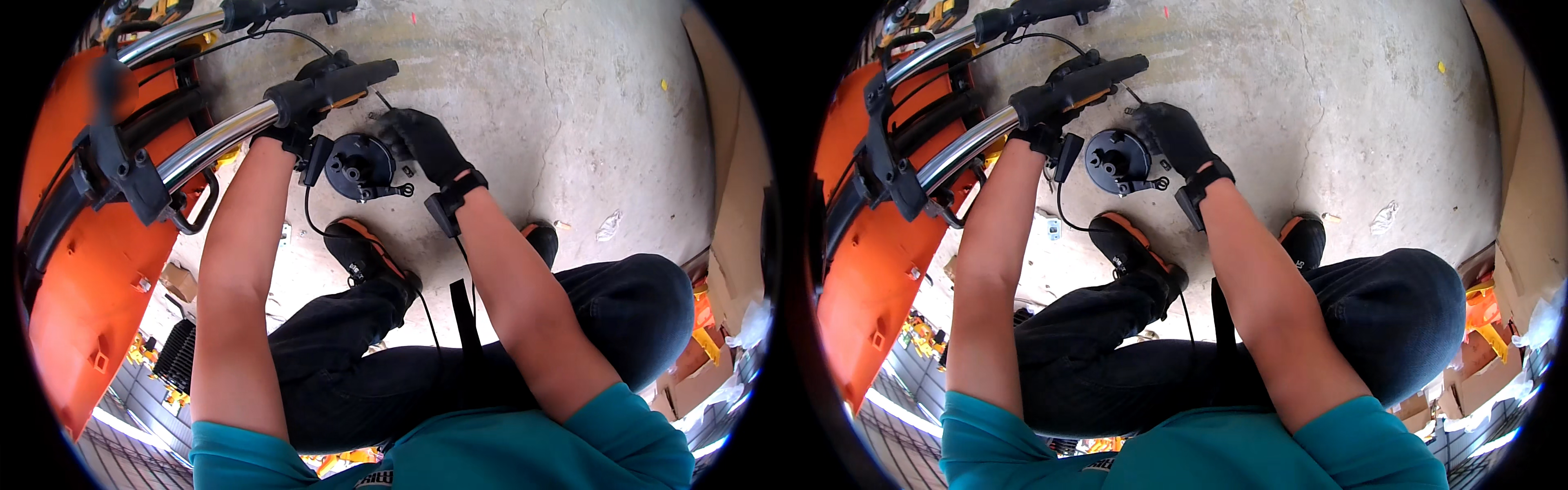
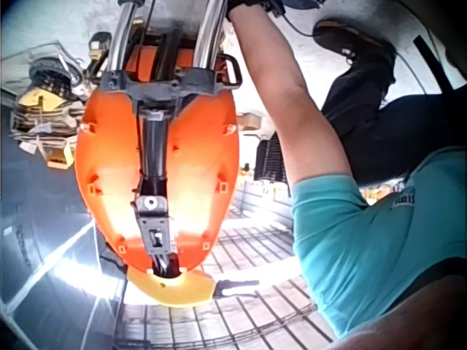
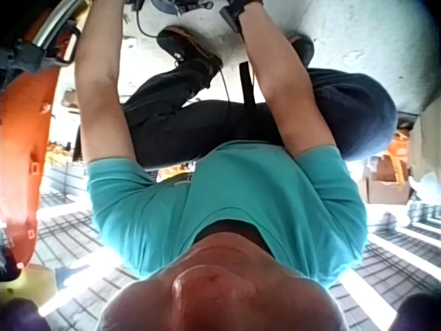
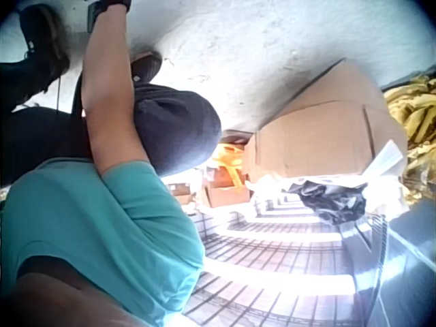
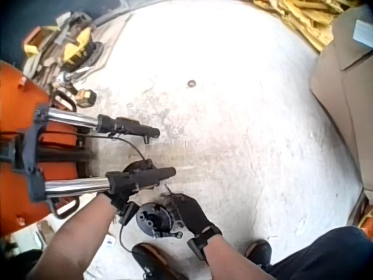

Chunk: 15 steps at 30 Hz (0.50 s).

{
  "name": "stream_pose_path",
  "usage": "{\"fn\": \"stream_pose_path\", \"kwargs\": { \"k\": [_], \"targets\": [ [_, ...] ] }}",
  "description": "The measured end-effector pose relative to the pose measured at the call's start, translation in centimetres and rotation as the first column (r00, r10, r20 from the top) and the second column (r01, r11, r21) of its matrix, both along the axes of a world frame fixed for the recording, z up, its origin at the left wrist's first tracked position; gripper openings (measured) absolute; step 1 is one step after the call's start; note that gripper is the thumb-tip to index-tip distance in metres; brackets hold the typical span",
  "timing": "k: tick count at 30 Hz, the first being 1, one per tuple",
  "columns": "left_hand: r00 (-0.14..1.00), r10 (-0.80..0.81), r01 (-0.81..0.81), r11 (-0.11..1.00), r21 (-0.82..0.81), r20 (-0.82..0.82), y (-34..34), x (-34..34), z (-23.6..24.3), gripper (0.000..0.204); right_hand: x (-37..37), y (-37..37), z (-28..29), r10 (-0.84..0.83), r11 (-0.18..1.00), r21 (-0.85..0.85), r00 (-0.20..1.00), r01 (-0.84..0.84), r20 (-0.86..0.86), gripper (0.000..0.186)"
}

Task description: The person removes a side panel from an electric scooter, then handles a spring and small components before working on the front wheel brake assembly by hand.

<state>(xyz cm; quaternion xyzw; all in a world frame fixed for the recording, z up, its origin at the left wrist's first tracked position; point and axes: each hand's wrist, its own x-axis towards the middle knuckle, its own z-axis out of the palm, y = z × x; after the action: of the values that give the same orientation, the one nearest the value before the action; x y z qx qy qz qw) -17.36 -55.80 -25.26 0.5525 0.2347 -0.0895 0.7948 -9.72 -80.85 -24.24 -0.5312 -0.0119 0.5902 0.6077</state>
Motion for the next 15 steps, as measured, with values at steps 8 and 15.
{"fn": "stream_pose_path", "kwargs": {
  "k": [8, 15],
  "targets": [
    [0.988, 0.144, -0.148, 0.986, -0.076, -0.055, 0.6, -2.3, -0.6, 0.050, 4.6, -2.5, 1.9, 0.147, 0.988, -0.053, 0.989, -0.148, -0.035, 0.026],
    [0.971, 0.173, -0.211, 0.945, -0.250, -0.166, -0.7, -0.8, 2.8, 0.044, 5.1, -4.5, 1.3, 0.100, 0.990, -0.089, 0.991, -0.107, -0.086, 0.030]
  ]
}}
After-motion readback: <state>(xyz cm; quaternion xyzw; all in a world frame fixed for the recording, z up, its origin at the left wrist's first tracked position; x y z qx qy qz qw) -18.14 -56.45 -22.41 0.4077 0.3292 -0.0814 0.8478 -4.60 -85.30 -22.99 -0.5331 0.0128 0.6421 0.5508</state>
